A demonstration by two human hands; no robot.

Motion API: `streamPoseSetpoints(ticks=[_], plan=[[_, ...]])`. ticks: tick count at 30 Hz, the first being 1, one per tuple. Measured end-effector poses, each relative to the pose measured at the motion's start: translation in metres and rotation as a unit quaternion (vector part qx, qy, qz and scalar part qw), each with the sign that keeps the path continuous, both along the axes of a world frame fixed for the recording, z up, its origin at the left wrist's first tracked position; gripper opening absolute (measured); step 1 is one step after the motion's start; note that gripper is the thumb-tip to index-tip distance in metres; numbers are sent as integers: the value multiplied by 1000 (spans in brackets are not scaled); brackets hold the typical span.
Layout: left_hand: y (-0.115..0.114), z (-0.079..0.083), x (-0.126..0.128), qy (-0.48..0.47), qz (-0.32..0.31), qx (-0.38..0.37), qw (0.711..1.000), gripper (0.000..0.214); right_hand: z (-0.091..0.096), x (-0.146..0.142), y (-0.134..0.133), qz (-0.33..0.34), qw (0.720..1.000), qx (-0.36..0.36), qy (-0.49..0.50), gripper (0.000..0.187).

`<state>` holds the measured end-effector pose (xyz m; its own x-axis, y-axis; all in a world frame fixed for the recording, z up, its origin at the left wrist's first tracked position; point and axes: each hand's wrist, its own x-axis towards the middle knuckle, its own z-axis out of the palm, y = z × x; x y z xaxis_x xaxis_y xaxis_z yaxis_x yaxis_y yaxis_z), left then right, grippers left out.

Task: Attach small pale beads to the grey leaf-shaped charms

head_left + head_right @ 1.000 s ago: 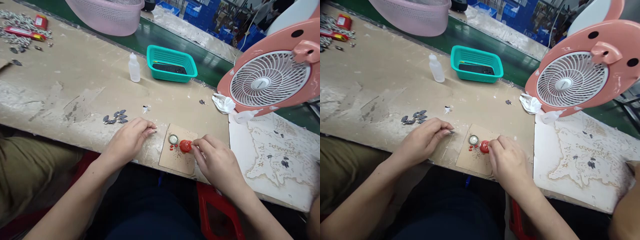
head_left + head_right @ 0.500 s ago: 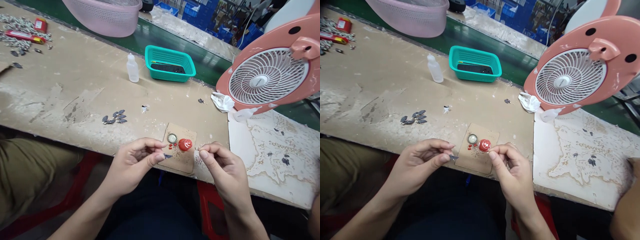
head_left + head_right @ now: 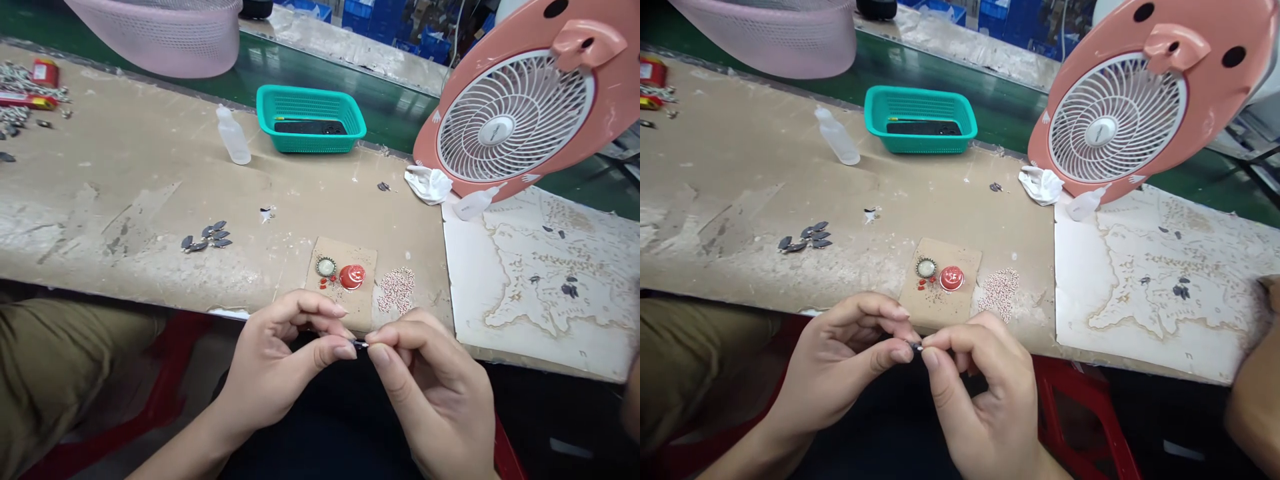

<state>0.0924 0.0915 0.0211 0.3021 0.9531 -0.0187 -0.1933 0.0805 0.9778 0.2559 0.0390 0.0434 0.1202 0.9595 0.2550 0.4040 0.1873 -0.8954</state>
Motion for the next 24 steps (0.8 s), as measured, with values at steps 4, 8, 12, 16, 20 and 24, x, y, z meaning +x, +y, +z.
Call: streamPoseSetpoints(ticks=[4,8,12,16,20,24], plan=[[-2,1,2,3,3,4,1000,30,0,1,0,6,999,26,-29,12],[-3,0,3,2,9,4,1000,27,-1,1,0,6,997,42,-59,12],[-4,0,3,0,15,2,1000,26,0,2,1,10,997,50,-66,12],[-4,1,4,-5,20,-1,1000,24,0,3,2,14,995,51,-80,11],[-5,0,5,-8,21,-5,1000,23,0,3,3,16,995,49,-88,11],[-6,0,5,-10,25,-7,1000,24,1,5,3,21,995,44,-92,10]])
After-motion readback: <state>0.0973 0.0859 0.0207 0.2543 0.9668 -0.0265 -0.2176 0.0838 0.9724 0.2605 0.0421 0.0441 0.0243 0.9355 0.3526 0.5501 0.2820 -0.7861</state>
